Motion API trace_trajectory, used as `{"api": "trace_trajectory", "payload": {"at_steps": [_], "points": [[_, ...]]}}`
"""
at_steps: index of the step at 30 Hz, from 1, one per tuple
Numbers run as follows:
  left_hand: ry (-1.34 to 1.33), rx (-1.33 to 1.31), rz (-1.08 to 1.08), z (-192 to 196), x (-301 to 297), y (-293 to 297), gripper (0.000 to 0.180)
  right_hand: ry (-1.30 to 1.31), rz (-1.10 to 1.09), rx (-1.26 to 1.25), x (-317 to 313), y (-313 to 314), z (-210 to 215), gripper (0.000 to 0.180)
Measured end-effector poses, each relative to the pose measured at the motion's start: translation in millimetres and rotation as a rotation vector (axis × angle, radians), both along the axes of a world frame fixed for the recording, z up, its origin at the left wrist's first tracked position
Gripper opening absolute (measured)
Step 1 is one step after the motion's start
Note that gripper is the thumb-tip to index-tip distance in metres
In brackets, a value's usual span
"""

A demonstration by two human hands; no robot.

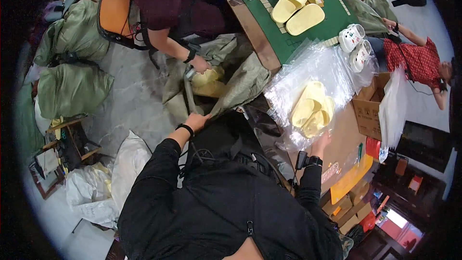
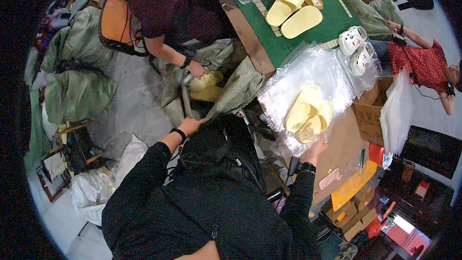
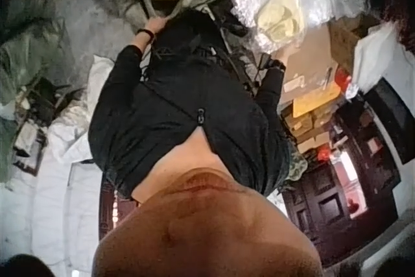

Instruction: The recorder is packing various pairs of footwear (clogs and slides) into individual plastic bags at a communal packing table.

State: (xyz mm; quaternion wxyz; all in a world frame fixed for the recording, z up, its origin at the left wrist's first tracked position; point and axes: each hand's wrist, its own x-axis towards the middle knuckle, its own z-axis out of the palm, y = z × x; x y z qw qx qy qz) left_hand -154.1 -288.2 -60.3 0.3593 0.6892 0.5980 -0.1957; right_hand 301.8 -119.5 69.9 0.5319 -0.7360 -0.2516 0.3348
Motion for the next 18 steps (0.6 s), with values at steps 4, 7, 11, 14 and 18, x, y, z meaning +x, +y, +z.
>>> {"api": "trace_trajectory", "payload": {"at_steps": [4, 7, 11, 14, 18], "points": [[-0.136, -0.064, 0.163, 2.4, 14.5, -7.9, 0.046, -0.434, 0.175, -0.111, -11.3, -4.6, -7.0, 0.066], [-0.193, -0.065, 0.184, 8.1, 20.7, -1.1, 0.042, -0.529, 0.258, -0.310, 43.3, -9.6, -71.9, 0.079], [-0.260, -0.025, 0.243, 5.4, 21.6, -6.9, 0.038, -0.032, 0.479, -0.298, 27.8, -6.1, -74.3, 0.061], [-0.294, 0.026, 0.248, 5.8, 28.4, -4.6, 0.036, -0.007, 0.452, -0.400, 38.7, -3.4, -74.4, 0.054], [-0.277, 0.043, 0.264, -6.7, 26.6, -8.9, 0.035, 0.057, 0.381, -0.559, 24.1, 3.5, -48.2, 0.051]]}}
